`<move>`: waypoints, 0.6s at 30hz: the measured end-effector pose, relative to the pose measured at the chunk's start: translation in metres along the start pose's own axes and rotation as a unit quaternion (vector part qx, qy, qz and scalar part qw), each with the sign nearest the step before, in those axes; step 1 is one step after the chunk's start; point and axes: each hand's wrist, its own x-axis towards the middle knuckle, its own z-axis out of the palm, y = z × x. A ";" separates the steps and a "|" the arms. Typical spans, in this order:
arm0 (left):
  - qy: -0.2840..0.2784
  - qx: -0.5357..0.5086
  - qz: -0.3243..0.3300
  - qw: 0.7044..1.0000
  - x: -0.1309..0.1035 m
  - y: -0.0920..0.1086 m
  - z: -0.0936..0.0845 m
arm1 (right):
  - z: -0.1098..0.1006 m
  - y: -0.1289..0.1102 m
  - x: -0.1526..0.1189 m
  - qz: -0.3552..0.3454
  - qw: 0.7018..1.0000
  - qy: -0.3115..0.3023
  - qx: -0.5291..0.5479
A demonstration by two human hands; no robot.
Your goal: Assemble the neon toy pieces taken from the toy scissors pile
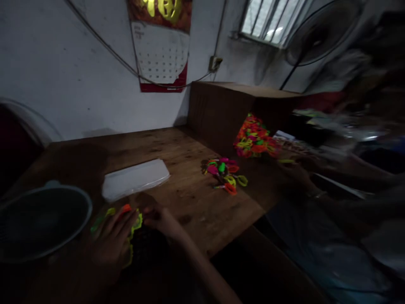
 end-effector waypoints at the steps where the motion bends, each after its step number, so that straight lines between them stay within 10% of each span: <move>1: 0.000 -0.001 0.005 1.000 -0.002 -0.003 0.004 | -0.025 0.002 -0.001 0.050 0.997 0.043 -0.033; 8: 0.046 -0.014 0.001 0.999 -0.011 -0.006 0.015 | -0.175 0.036 -0.017 0.321 0.858 0.265 -0.302; 13: 0.035 -0.011 -0.035 0.999 -0.003 0.002 -0.001 | -0.171 0.049 -0.023 0.389 0.806 0.254 -0.367; 18: -0.013 -0.101 -0.090 0.991 0.007 -0.001 -0.016 | -0.150 0.042 -0.043 0.375 0.813 0.237 -0.377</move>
